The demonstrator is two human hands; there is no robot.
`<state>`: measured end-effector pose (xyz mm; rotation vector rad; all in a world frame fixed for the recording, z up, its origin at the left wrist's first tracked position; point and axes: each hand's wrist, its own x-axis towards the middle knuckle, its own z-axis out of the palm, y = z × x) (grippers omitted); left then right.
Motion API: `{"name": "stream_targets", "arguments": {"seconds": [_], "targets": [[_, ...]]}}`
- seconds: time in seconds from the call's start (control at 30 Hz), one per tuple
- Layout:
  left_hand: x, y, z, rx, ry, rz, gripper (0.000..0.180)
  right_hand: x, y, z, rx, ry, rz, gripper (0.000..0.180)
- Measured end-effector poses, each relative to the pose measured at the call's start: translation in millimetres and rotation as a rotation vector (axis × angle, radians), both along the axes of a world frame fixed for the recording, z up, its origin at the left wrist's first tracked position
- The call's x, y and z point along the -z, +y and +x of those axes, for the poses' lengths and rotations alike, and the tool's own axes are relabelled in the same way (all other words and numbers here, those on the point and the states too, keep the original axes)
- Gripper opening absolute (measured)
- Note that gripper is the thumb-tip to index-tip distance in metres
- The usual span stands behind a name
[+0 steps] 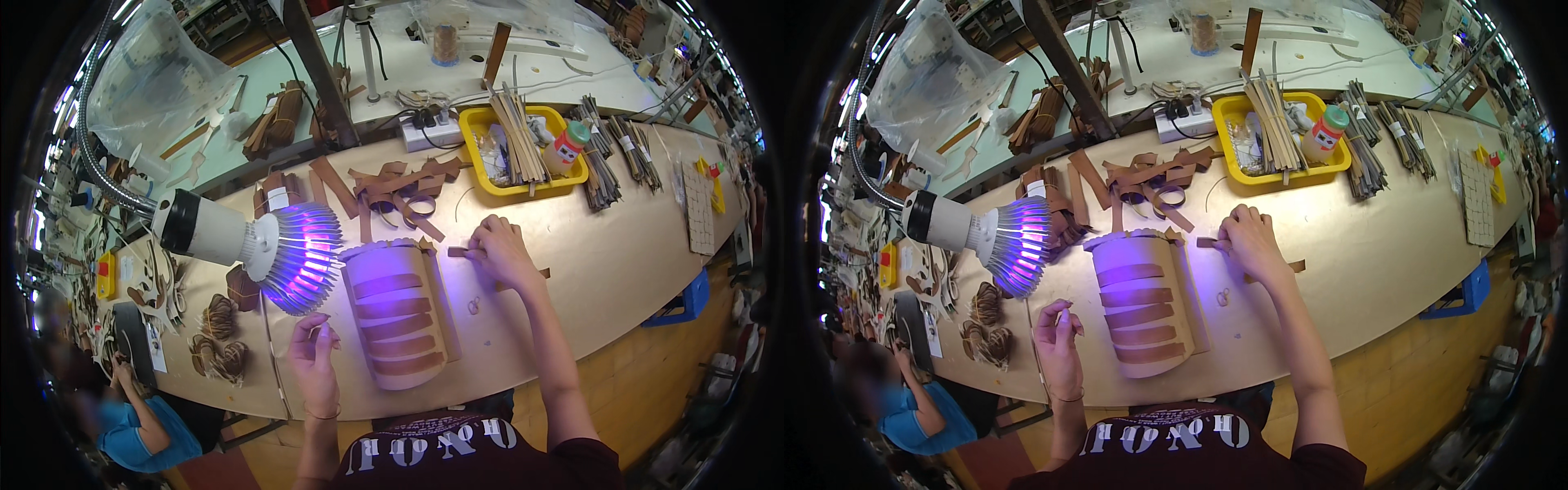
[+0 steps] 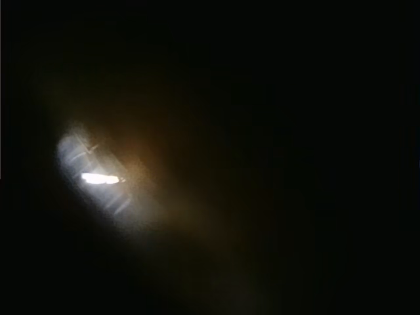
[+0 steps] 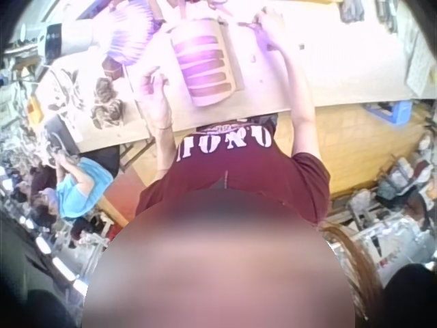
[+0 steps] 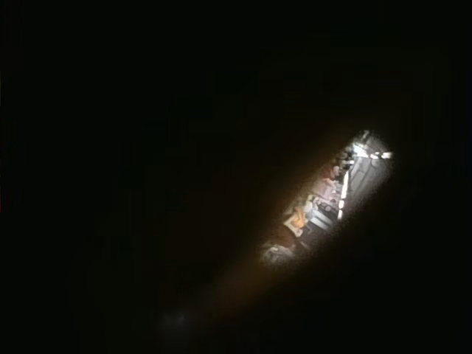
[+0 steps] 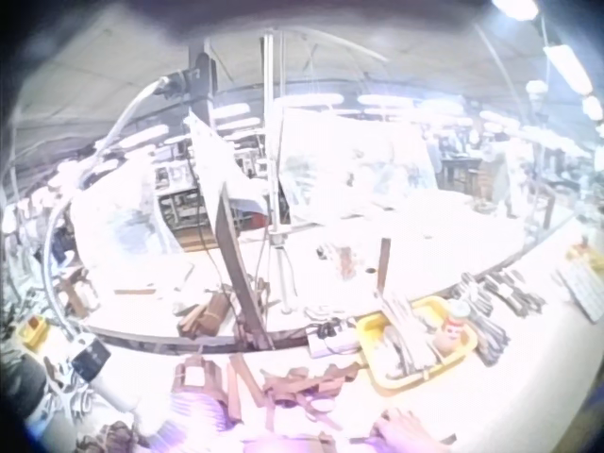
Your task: The person repeatedly picks up thin leather strips and wraps them around a cylindrical wooden form under a purple UV lamp. The hands adjust and press each strip into place, building up horizontal bands on the cylinder. The workspace contains additional leather pieces and tools on the table.
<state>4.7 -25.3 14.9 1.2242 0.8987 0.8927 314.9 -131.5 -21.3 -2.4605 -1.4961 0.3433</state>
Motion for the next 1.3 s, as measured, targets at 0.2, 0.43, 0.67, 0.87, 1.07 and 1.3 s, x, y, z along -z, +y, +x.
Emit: {"name": "stream_targets", "arguments": {"seconds": [0.2, 0.43, 0.67, 0.87, 1.07, 1.3], "targets": [[-12.0, 9.0, 21.0, 0.125, 0.011, 0.047, 0.019, -61.4, 2.4, -10.3, 0.056, 0.978, 0.317, 0.017], [-40.7, 27.2, 51.9, 0.337, -0.116, 0.047, 0.027, -118.7, 47.6, -47.6, -0.385, 0.974, 0.312, 0.015], [-41.8, 42.7, 55.8, 0.166, -0.174, 0.245, 0.022, -130.4, 61.9, -55.7, -0.398, 0.916, 0.285, 0.019], [-30.7, 46.7, 53.7, 0.054, -0.321, 0.249, 0.017, -128.7, 54.3, -49.0, -0.406, 0.829, 0.359, 0.029], [-30.0, 45.7, 54.2, 0.112, -0.232, 0.261, 0.027, -133.2, 43.3, -42.1, -0.36, 0.772, 0.449, 0.019], [-25.2, 37.0, 53.5, 0.167, -0.207, 0.219, 0.028, -129.6, 34.9, -39.5, -0.354, 0.688, 0.461, 0.018]]}}
